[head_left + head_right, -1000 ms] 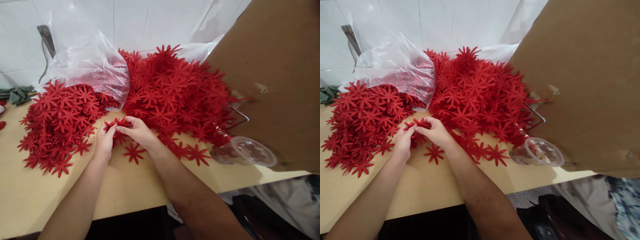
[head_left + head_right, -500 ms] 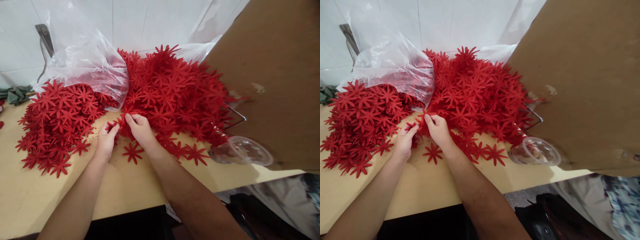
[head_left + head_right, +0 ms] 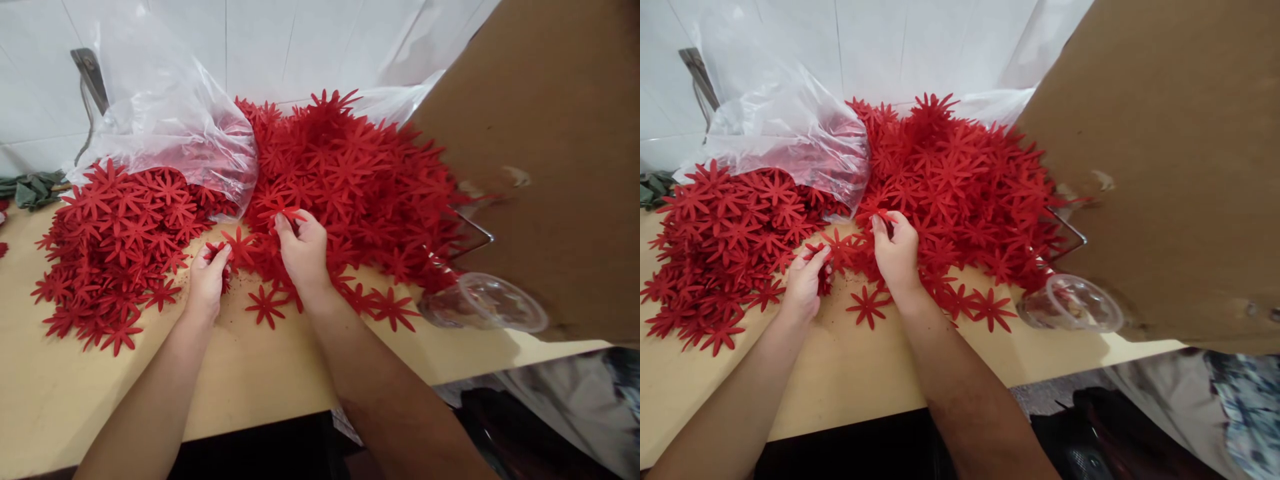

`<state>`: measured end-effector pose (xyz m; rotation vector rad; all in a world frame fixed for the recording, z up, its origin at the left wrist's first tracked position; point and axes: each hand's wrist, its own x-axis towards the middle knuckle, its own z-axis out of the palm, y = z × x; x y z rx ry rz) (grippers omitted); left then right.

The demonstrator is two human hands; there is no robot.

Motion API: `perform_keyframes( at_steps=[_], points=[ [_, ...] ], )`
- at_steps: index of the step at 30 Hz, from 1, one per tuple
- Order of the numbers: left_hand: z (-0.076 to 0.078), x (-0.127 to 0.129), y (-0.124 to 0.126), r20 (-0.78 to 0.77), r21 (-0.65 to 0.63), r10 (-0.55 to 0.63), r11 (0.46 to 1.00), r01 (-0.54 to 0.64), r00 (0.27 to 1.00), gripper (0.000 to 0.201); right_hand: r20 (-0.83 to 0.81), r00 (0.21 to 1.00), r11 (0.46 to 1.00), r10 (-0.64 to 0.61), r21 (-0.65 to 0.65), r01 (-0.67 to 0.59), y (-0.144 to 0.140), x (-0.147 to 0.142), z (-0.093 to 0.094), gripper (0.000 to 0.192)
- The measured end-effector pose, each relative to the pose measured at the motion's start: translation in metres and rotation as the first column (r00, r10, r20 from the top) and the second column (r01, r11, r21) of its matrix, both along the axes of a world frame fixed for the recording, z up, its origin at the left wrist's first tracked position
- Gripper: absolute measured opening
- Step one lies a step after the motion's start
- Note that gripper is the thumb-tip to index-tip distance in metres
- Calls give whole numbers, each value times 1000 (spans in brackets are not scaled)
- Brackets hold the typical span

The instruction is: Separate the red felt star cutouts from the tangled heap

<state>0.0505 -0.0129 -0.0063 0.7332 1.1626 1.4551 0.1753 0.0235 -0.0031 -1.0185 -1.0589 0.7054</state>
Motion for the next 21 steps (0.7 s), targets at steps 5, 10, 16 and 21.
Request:
perform_keyframes(
  at_steps=[5, 10, 16, 21],
  points=[
    [0, 0, 0, 10, -12, -16, 1000, 16, 1000, 26, 42, 999, 999, -4, -52, 6, 1, 3, 0, 10],
    [-1, 0, 0, 26, 21, 16, 1000, -16, 1000, 22, 83, 996, 998, 25, -66, -20, -1, 4, -2, 24],
    [-1, -1, -1, 11, 13, -32, 999, 32, 999, 21, 182, 982, 998, -59, 13, 58, 3, 6, -7, 15],
    [-5, 1, 1, 14, 84, -11, 996, 9, 1000, 21, 528, 806, 957, -269, 237, 164, -1, 8, -7, 43]
  ],
)
